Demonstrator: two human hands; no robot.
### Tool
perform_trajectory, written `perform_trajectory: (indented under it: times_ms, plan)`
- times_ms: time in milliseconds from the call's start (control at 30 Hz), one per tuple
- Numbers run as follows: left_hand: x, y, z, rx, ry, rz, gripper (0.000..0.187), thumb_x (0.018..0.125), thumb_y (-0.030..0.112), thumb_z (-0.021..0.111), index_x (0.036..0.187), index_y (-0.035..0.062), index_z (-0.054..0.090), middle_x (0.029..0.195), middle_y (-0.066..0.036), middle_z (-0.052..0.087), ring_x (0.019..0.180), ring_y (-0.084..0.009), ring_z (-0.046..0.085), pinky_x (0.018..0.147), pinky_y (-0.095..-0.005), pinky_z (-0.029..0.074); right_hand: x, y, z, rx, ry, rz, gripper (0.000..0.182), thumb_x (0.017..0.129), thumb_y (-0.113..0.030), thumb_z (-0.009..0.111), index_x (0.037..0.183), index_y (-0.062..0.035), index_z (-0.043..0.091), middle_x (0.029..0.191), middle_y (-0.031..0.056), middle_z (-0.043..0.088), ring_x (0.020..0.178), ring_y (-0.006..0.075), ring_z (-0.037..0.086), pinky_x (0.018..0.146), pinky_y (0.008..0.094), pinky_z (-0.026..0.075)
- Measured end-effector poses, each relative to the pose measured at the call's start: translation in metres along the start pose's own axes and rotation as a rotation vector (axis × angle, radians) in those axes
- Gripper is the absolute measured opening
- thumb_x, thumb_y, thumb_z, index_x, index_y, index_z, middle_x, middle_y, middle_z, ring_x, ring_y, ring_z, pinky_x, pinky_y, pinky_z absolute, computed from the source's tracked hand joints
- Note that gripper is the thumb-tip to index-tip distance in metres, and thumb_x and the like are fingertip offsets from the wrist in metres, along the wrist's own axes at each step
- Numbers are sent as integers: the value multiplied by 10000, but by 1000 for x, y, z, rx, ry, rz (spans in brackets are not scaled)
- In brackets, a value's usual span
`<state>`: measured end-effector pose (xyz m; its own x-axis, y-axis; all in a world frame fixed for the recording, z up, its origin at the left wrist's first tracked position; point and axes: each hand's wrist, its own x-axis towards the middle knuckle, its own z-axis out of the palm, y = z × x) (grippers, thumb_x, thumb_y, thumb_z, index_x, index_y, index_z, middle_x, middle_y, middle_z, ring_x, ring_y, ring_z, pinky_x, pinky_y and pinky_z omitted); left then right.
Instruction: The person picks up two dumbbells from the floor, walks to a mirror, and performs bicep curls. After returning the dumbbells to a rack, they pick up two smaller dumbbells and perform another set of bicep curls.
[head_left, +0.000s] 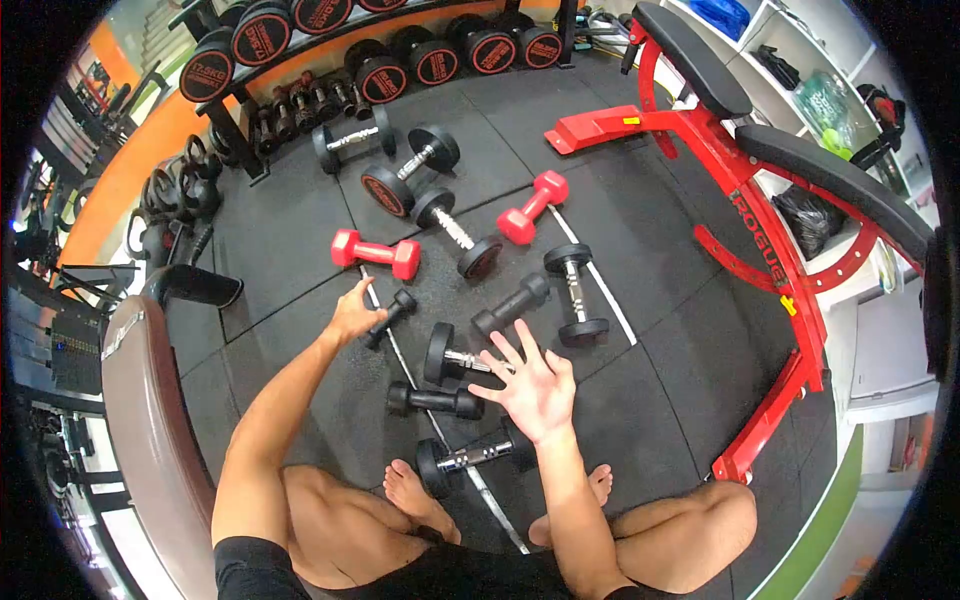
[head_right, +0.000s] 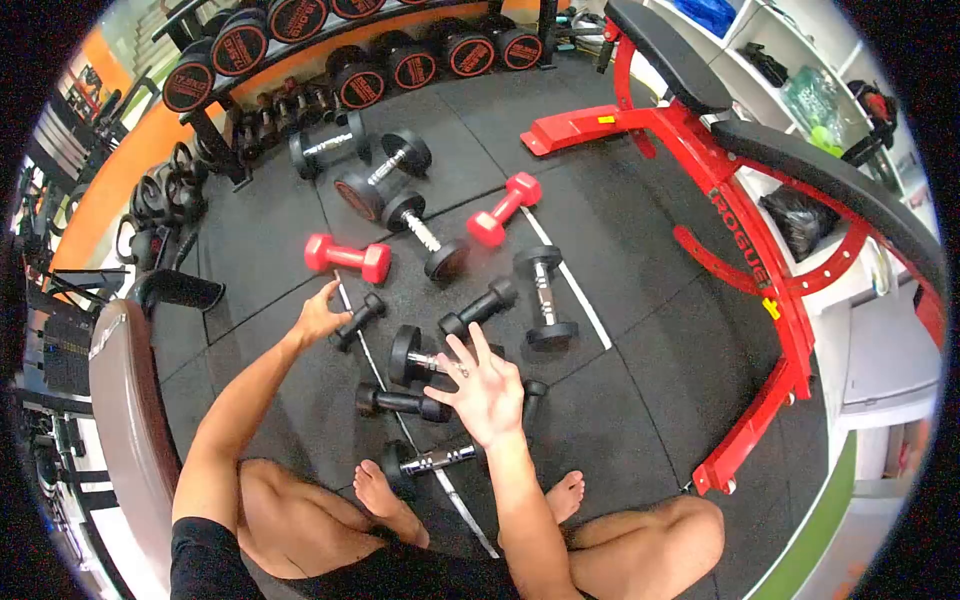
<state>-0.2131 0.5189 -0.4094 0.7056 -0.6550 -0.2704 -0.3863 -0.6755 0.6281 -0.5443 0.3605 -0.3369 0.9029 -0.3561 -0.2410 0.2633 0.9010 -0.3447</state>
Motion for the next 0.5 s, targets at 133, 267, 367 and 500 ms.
perform_trajectory:
  times_ms: [133, 267, 367, 500]
  plan:
    - [17, -29, 24, 211, -125, -45, 905, 647, 326, 810, 1430, 38, 457, 1279, -247, 616, 1226, -379, 579, 1054, -418, 465, -3, 0, -1, 38, 12, -24, 857, 837, -553, 560, 1578, -262, 243, 1524, 91, 375, 1310, 305, 438, 1043, 699, 316]
    - [33, -40, 41, 243, -190, -35, 882, 652, 335, 808, 1407, 12, 485, 1224, -268, 641, 1163, -375, 623, 1022, -413, 487, -6, -17, -15, 53, 40, -115, 855, 829, -580, 553, 1571, -269, 265, 1536, 75, 360, 1338, 287, 399, 1050, 686, 313]
    - [39, -40, 49, 204, -256, 0, 872, 653, 327, 807, 1402, 12, 492, 1199, -269, 651, 1144, -365, 636, 1001, -405, 500, -16, -40, -32, -65, 146, -246, 889, 801, -595, 573, 1571, -270, 268, 1557, 82, 333, 1383, 285, 342, 1057, 669, 310]
    - [50, -45, 57, 194, -245, -97, 795, 656, 287, 806, 1360, 39, 530, 1150, -285, 665, 1104, -385, 654, 982, -410, 514, -26, -52, -39, -84, 170, -277, 969, 774, -605, 606, 1585, -230, 230, 1587, 169, 281, 1418, 359, 319, 1060, 713, 275]
